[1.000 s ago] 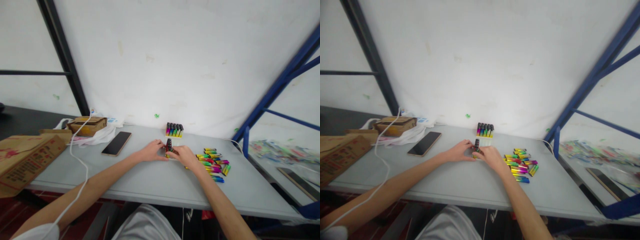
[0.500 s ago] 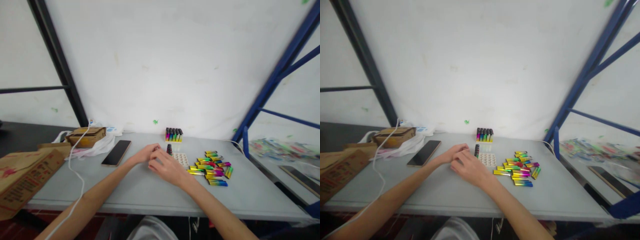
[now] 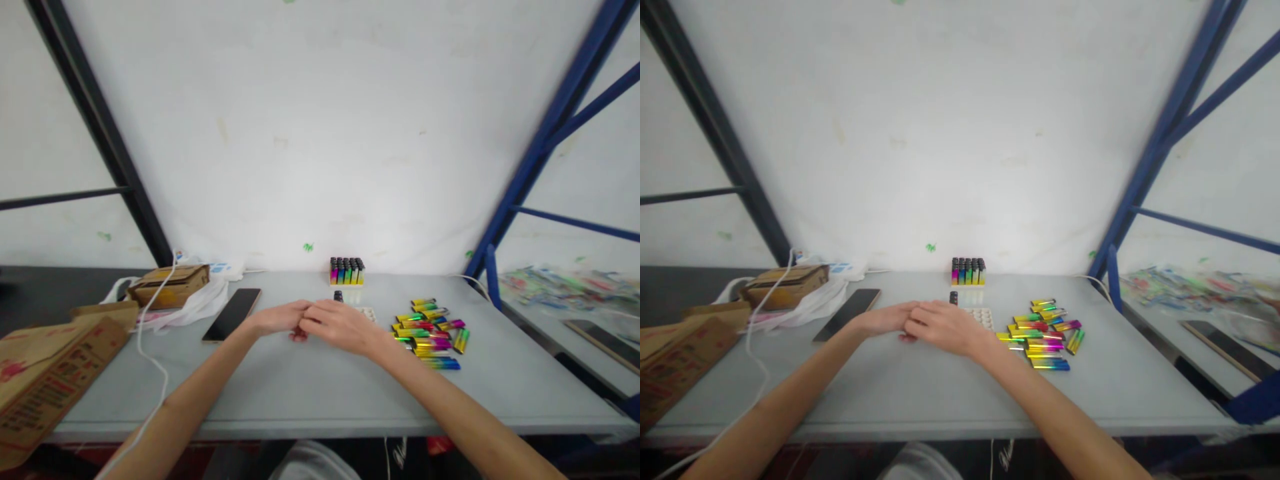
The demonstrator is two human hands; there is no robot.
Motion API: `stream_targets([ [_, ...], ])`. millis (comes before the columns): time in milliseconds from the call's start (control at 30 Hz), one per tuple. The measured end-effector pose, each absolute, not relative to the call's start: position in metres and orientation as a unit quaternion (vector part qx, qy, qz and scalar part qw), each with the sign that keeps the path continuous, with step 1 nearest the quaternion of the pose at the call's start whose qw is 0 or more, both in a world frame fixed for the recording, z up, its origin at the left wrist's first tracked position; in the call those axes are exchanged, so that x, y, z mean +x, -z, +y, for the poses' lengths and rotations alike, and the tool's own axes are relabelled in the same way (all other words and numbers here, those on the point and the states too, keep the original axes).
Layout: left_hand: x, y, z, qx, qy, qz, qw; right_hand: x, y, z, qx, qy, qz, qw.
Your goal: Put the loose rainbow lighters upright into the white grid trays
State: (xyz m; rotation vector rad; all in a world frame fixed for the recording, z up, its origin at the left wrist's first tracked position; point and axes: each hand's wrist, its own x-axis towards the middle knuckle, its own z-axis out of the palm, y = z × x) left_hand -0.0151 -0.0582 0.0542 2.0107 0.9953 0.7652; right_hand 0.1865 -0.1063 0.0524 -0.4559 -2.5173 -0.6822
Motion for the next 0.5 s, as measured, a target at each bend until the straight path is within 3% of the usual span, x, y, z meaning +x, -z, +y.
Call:
stream_targets([
  [67, -0.023, -0.075, -0.058, 0.783, -0.166, 0.349, 0.488, 0.209, -0.066, -0.103, -0.215, 0.224, -0.906, 0.286],
  [200, 0.022, -0.074, -0.12, 0.723, -0.099, 0.271, 0.628, 0.256, -0.115, -0.074, -0.331, 0.112, -0.83, 0.434],
  [367, 0.137, -0.025, -0.254, 0.456, -0.093, 0.166, 0.869, 0.304, -0.166, -0.01, -0.417, -0.008, -0.701, 0.578],
  [500, 0.187, -0.019, -0.293, 0.263, -0.196, 0.202, 0.923, 0.348, -0.184, 0.014, -0.456, -0.072, -0.634, 0.62],
])
